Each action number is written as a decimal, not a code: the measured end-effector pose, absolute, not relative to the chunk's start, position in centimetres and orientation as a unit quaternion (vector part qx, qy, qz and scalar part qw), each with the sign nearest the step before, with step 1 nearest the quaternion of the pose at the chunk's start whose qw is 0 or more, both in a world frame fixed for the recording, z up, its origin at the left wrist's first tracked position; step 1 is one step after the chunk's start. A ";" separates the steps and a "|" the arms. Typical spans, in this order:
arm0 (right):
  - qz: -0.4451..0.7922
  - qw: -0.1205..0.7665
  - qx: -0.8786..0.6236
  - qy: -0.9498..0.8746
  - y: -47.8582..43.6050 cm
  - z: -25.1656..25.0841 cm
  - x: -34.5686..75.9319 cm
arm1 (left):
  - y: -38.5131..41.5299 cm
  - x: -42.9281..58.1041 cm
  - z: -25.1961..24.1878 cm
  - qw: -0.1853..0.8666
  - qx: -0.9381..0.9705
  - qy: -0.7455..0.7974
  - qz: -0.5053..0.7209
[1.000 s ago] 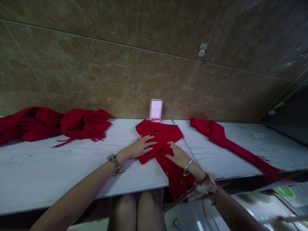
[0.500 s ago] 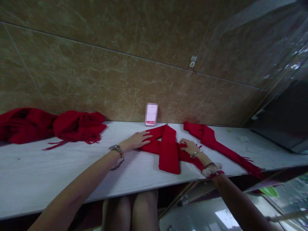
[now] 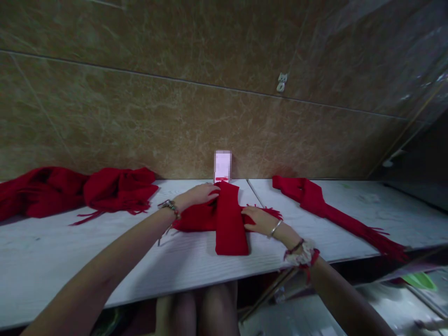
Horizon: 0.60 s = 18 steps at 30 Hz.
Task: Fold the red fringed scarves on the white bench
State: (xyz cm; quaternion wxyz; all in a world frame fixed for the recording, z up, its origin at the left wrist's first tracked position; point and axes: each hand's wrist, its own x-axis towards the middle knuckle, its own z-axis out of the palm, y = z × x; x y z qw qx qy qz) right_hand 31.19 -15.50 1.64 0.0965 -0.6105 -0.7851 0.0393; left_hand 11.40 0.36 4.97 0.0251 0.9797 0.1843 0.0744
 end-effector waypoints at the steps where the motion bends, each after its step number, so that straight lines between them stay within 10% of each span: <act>1: 0.040 0.087 -0.594 -0.799 -16.2 1.3 31.1 | 0.4 12.7 4.6 0.043 0.988 0.136 0.060; 18: 0.095 0.086 -0.590 -0.797 -23.7 0.9 34.0 | 0.2 15.5 1.4 0.106 0.983 0.146 -0.042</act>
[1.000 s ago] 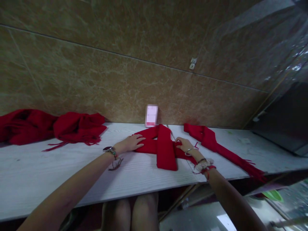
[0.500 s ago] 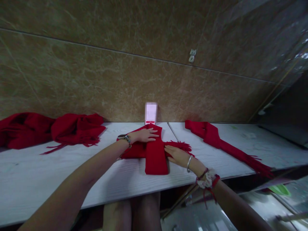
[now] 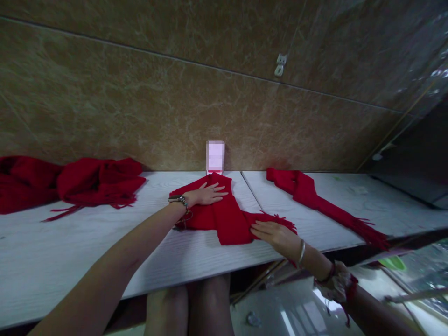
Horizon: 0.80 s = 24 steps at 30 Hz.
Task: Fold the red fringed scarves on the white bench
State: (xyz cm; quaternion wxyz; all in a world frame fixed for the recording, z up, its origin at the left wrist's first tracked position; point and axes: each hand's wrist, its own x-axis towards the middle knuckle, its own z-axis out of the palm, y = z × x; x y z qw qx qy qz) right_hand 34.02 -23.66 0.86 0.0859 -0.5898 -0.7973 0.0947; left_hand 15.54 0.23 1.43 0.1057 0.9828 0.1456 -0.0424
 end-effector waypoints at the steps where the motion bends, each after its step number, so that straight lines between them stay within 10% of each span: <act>1: 0.093 0.085 -0.594 -0.795 -23.6 0.9 34.2 | 0.2 15.6 1.5 0.098 0.983 0.146 -0.042; 12: 0.077 0.195 -0.595 -0.776 -17.9 3.2 31.9 | -5.4 10.0 0.6 0.013 0.980 0.195 0.049; 24: 0.099 0.107 -0.619 -0.772 -14.6 0.3 31.1 | -8.9 7.2 0.1 0.029 0.986 0.152 0.066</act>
